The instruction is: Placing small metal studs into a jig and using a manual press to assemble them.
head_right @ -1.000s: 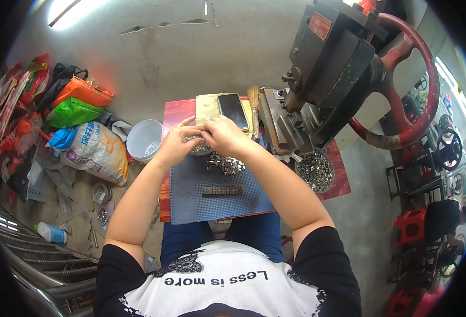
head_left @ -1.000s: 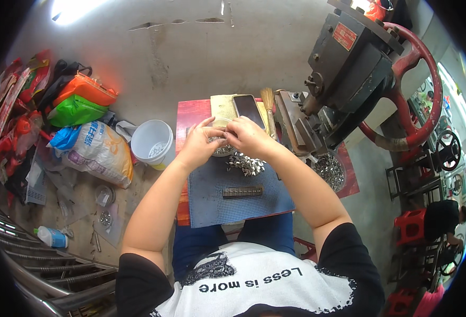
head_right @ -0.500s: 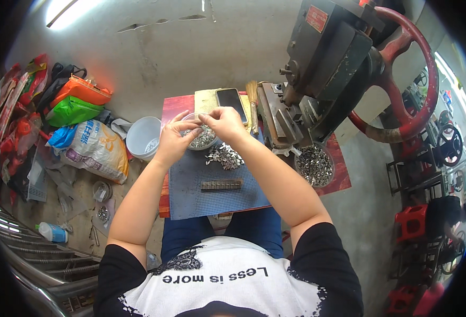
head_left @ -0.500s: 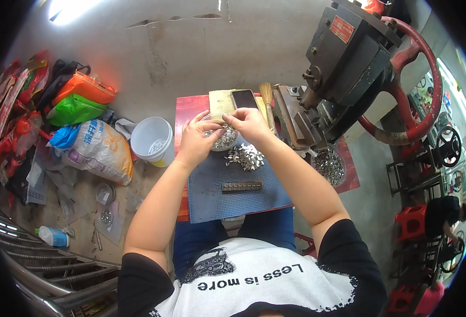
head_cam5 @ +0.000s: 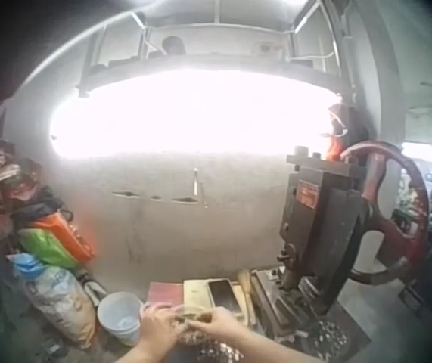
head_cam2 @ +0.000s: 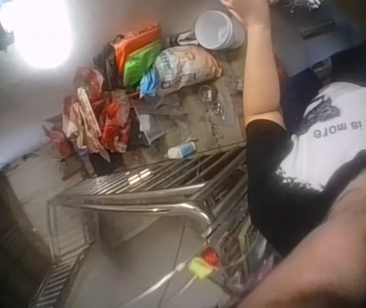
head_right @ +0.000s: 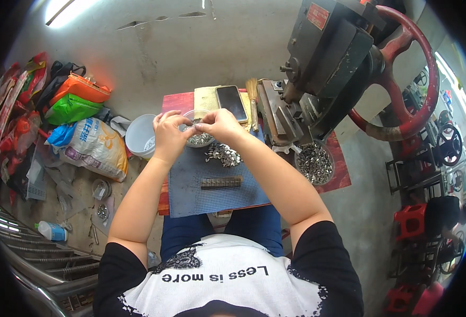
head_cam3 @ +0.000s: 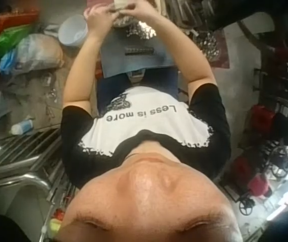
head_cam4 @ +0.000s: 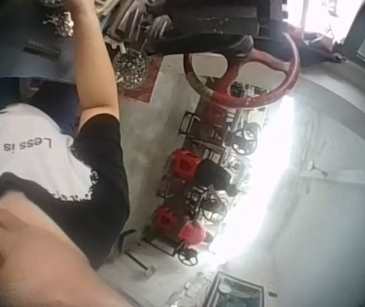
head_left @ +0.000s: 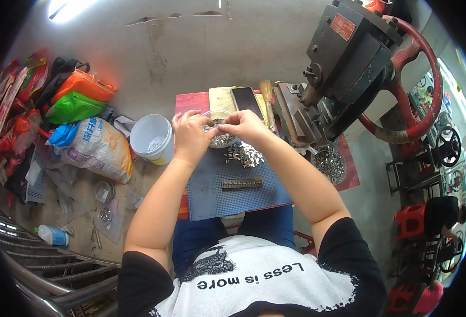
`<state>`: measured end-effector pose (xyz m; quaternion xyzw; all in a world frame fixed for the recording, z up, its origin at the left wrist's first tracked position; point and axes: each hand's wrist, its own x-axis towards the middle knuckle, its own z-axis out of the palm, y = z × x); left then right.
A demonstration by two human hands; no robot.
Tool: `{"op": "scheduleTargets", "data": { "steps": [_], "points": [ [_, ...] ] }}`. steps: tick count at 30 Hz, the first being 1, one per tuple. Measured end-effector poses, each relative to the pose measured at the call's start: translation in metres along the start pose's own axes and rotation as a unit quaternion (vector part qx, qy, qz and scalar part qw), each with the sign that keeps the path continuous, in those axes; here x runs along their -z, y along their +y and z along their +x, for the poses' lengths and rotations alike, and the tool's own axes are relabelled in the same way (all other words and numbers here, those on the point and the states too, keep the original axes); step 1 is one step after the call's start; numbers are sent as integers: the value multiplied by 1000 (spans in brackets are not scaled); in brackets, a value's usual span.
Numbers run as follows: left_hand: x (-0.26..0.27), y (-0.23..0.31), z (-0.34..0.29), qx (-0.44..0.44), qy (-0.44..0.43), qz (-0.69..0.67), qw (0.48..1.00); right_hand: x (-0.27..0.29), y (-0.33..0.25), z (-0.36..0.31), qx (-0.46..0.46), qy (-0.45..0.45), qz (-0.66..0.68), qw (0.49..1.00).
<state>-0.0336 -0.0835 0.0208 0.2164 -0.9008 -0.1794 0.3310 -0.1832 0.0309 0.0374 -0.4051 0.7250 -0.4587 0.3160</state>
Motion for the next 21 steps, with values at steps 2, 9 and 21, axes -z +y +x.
{"op": "scheduleTargets", "data": {
  "steps": [2,9,21],
  "points": [
    [1,-1,-1,0,2,5,1000,3,-7,-1,-18,-5,-2,1000],
    [0,1,-7,-22,21,-27,999,8,-6,1,-34,-44,98,994],
    [-6,1,-6,-31,42,-40,998,4,1,9,-36,-23,100,994]
  ]
}}
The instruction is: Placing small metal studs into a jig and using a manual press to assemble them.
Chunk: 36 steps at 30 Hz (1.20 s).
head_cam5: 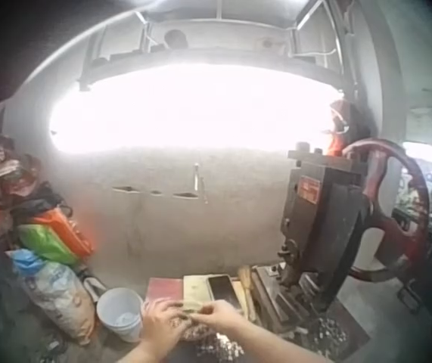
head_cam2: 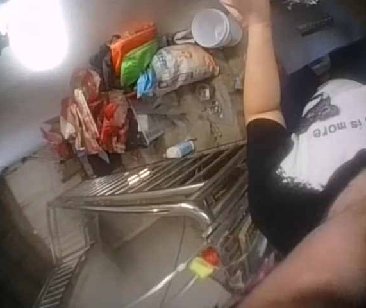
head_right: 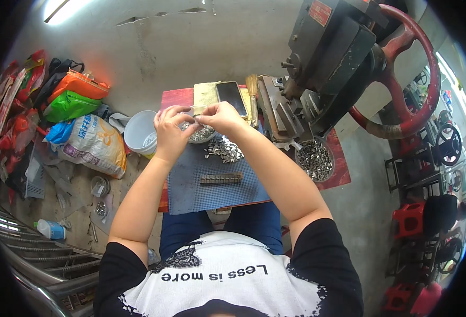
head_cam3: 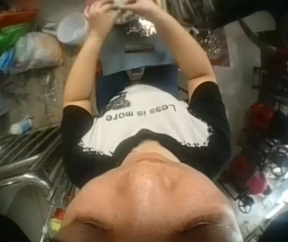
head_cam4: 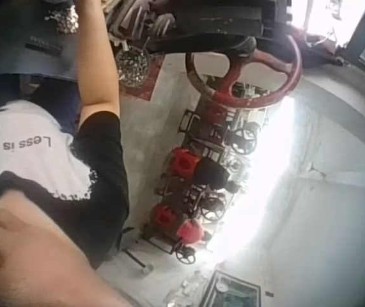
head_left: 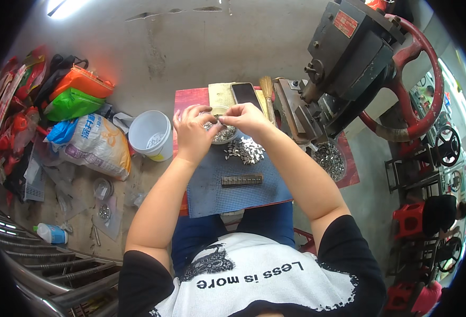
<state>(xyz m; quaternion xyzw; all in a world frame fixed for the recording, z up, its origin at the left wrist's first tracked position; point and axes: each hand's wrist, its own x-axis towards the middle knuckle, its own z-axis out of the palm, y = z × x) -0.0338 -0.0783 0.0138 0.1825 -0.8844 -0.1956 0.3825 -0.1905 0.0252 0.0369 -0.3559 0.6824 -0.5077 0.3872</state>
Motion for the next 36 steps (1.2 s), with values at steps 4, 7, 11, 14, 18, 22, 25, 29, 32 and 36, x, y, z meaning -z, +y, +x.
{"op": "scheduleTargets", "data": {
  "steps": [4,7,11,14,18,22,25,29,32,36],
  "points": [
    [0,-1,1,-2,14,8,1000,7,-3,-1,26,-65,41,997],
    [3,1,-1,-6,15,5,1000,6,-8,-7,-4,-30,30,999],
    [0,2,-4,-1,14,9,1000,2,-2,-7,4,-7,13,1000],
    [-1,4,-7,-6,17,6,1000,-2,-1,-11,12,-12,-34,999],
    [17,16,-21,4,10,-39,999,-4,8,-35,62,35,-76,995],
    [29,30,-69,123,-43,-196,972,-21,36,-89,62,-31,-216,974],
    [32,38,-105,125,-132,-147,972,-28,57,-97,91,-11,-275,957],
    [31,48,-122,109,-135,-54,983,-36,54,-102,131,20,-320,938],
    [24,49,-125,133,-131,-42,981,-37,53,-102,110,17,-331,937],
    [21,51,-126,161,-107,-51,980,-45,49,-102,77,20,-357,931]
  ]
}}
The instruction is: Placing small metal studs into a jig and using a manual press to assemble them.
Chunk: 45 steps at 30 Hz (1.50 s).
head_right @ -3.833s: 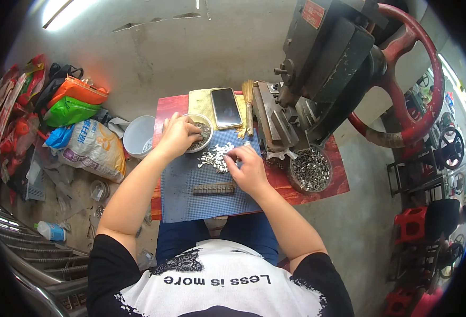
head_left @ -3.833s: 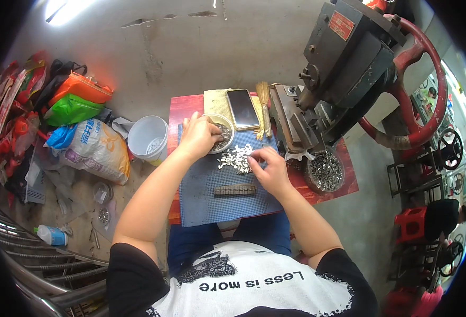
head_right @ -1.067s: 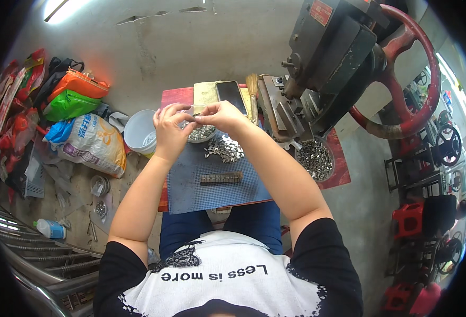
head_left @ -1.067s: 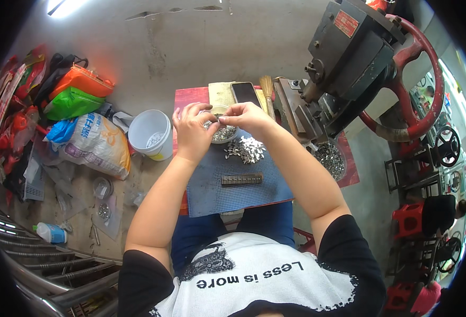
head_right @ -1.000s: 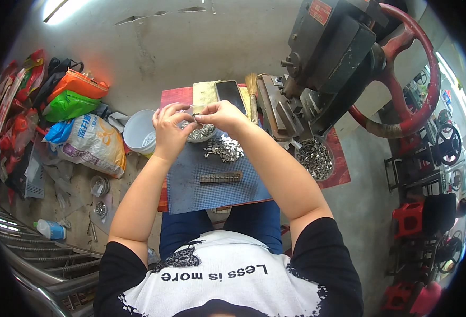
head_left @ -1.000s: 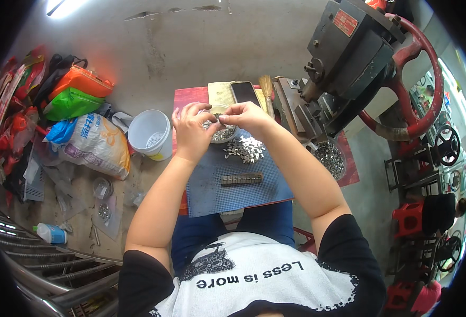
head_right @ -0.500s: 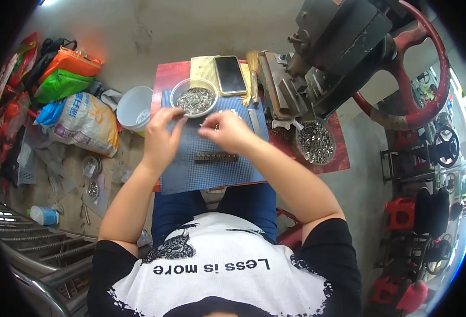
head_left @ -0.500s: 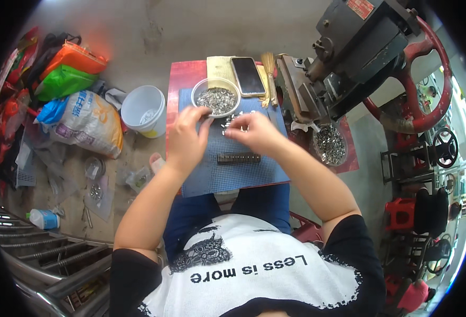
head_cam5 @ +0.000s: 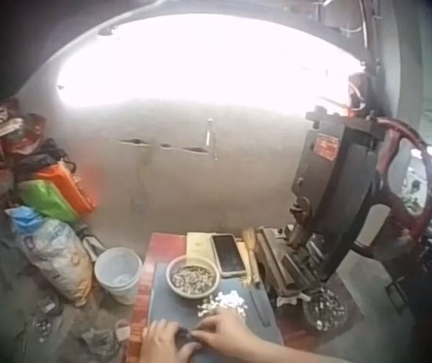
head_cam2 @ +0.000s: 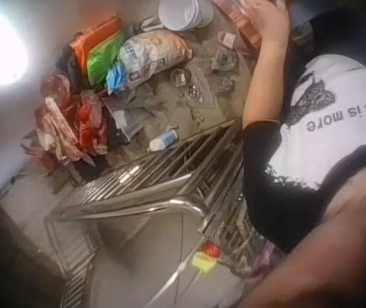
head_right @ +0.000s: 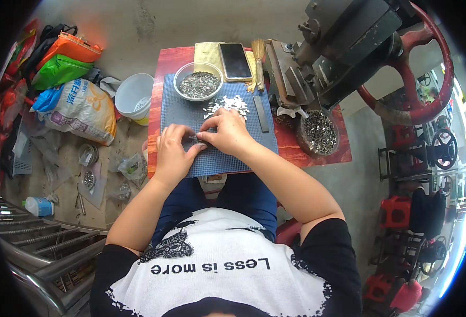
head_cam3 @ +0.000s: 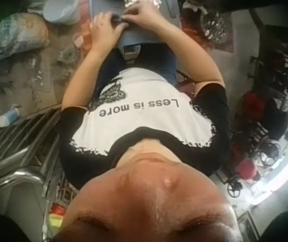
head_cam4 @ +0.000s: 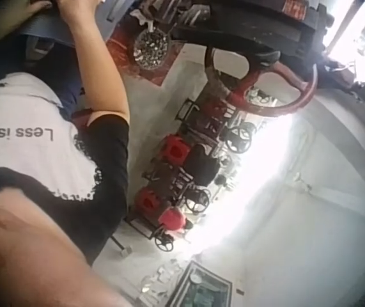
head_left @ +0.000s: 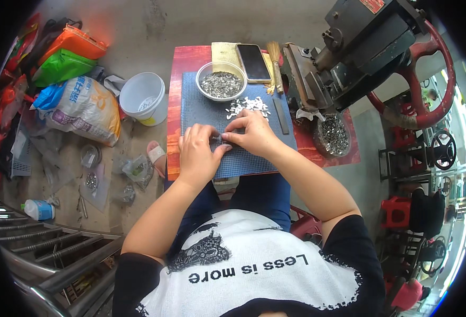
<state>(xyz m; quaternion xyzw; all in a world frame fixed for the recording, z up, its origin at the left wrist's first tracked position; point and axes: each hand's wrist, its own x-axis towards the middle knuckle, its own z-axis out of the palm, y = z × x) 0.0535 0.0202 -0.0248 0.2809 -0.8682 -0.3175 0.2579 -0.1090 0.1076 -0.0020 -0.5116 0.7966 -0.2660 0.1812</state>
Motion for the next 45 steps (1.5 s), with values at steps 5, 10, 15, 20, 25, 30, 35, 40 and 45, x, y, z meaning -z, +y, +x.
{"op": "scheduleTargets", "data": {
  "steps": [5,10,15,20,25,30,35,40,45],
  "points": [
    [0,0,0,9,0,6,1000,1,-11,0,-30,-11,-40,999],
    [2,0,0,-12,-6,5,1000,9,5,0,13,-18,-34,999],
    [2,1,0,-15,-1,-2,1000,17,12,-3,33,-31,-24,999],
    [2,1,0,-10,-1,2,1000,15,1,-1,6,-32,-50,998],
    [1,1,0,-9,-3,1,1000,15,7,-3,33,-33,-42,998],
    [1,1,0,-4,-3,6,1000,29,15,-8,17,-52,-51,997],
    [1,1,1,-6,-5,2,1000,43,26,-12,23,-71,-34,997],
    [0,-1,0,-15,-3,3,1000,46,27,-13,12,-80,-36,996],
    [0,-1,1,-11,-6,2,1000,39,25,-14,-1,-58,-31,998]
  ]
}}
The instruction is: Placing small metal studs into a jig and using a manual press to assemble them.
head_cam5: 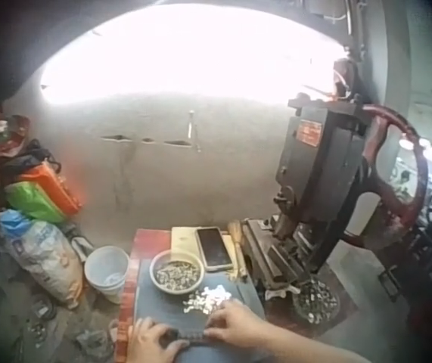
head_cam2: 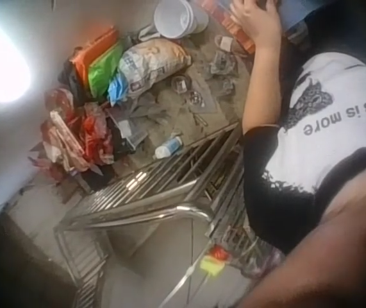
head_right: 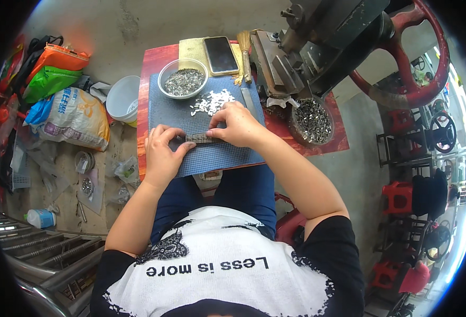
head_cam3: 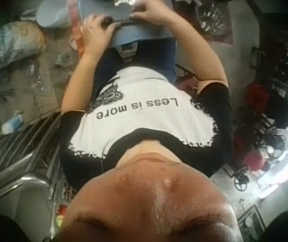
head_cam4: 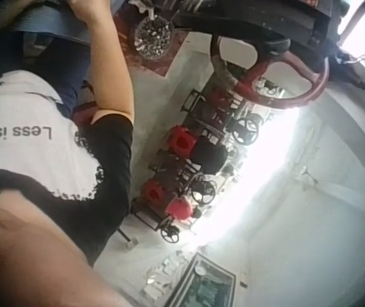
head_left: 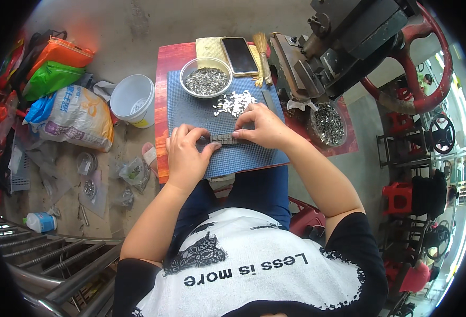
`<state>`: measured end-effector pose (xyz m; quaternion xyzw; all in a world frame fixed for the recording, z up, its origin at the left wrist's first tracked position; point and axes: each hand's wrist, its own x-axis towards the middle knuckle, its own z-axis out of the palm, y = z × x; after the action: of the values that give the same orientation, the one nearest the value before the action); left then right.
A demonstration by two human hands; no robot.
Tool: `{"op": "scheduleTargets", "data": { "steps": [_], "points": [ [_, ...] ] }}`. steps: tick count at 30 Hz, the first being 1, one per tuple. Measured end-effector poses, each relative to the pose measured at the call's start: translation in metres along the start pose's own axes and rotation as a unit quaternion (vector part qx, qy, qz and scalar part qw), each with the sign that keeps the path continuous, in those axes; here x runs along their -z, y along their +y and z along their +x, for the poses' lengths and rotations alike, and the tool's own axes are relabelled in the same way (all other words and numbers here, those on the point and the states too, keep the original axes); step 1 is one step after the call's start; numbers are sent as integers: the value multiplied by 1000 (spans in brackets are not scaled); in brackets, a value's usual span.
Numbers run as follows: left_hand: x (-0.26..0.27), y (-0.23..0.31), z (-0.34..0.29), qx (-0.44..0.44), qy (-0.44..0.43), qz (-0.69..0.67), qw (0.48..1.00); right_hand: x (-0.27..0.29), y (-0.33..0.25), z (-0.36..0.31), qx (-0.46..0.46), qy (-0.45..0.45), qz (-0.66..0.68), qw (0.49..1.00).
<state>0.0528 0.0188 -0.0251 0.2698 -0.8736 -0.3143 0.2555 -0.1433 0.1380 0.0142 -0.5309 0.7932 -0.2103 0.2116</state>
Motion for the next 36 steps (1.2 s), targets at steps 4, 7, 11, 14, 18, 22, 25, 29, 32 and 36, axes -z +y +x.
{"op": "scheduleTargets", "data": {
  "steps": [4,7,11,14,18,22,25,29,32,36],
  "points": [
    [1,3,0,2,-3,4,1000,9,6,-5,-3,-10,-8,1000],
    [2,3,0,4,-4,11,1000,18,7,-7,-23,-20,-4,1000],
    [0,3,0,2,0,11,1000,28,13,-8,-51,-56,14,997],
    [-1,3,-1,-1,7,10,1000,34,12,-12,-49,-66,18,996],
    [1,4,-1,-10,1,16,1000,35,15,-15,-70,-81,56,993],
    [11,-5,4,5,-47,-74,996,42,10,-24,-83,-31,83,993],
    [22,-8,16,21,-117,-88,989,40,18,-31,-102,39,104,989],
    [30,-5,32,-30,-168,-24,985,39,16,-33,-128,87,86,984],
    [32,-5,40,-67,-228,14,971,31,25,-31,-108,175,56,977],
    [35,3,44,-103,-220,77,967,12,37,-28,-120,243,-69,960]
  ]
}}
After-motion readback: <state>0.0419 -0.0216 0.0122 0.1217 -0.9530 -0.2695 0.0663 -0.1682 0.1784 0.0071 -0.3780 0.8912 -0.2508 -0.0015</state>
